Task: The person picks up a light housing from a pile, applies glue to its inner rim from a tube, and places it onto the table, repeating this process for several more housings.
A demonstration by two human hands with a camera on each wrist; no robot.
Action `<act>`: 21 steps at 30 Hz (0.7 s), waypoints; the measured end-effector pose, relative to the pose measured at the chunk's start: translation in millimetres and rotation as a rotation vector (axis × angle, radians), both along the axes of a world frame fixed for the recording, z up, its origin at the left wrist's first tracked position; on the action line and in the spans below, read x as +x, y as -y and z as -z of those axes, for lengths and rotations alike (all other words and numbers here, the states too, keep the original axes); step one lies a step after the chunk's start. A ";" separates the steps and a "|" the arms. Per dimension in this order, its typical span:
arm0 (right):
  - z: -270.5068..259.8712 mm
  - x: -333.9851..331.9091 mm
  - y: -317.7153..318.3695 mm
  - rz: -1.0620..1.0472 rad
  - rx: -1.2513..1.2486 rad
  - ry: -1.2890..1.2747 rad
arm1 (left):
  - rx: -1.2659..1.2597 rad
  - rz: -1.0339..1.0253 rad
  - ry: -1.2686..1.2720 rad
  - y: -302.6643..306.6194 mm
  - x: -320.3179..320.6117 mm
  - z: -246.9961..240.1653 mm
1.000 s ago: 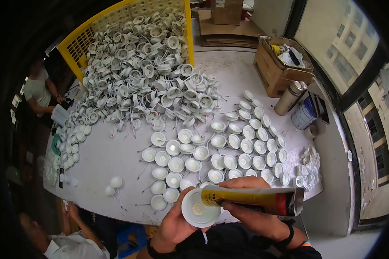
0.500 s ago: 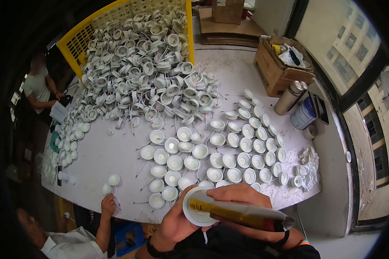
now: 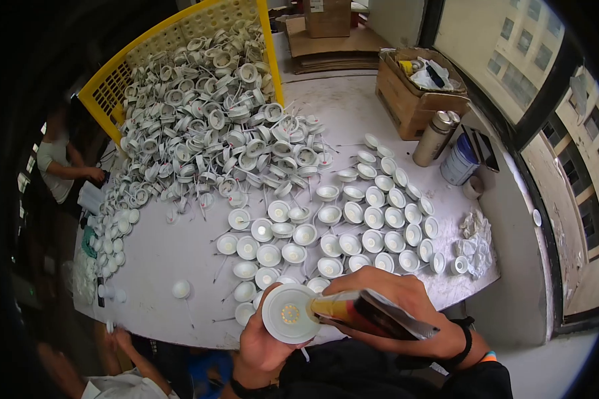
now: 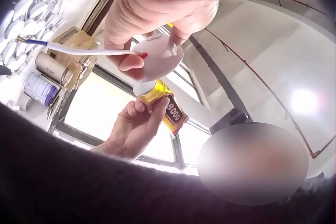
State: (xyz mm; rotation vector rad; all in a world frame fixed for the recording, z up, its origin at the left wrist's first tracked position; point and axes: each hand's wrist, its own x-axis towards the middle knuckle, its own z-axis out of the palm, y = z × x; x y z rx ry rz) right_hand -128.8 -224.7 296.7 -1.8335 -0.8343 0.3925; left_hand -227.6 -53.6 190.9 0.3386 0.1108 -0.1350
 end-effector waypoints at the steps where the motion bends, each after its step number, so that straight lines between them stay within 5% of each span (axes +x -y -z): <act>1: -2.0 -1.1 0.8 -0.020 -0.012 -0.088 | 0.007 0.007 -0.002 0.3 -0.8 0.4; 5: -2.1 -6.1 -3.5 -0.016 -0.013 -0.381 | -0.008 -0.021 -0.047 1.6 -2.7 -3.8; 10: 17.4 -13.4 -22.7 -0.140 0.139 -0.366 | 0.066 -0.075 -0.205 5.3 -7.5 -4.5; 12: 27.9 -17.9 -34.7 -0.062 0.374 -0.666 | -0.016 -0.016 -0.084 0.1 -10.9 3.8; 13: 40.8 -18.6 -42.1 -0.030 0.433 -0.447 | -0.076 -0.022 -0.015 -2.0 -11.6 10.1; 16: 53.9 -15.0 -56.8 0.041 0.447 -0.356 | -0.118 0.001 0.115 -8.2 -9.3 6.7; 21: 50.6 -22.4 -72.9 0.156 0.469 -0.518 | -0.133 -0.063 -0.033 -30.6 -29.9 19.9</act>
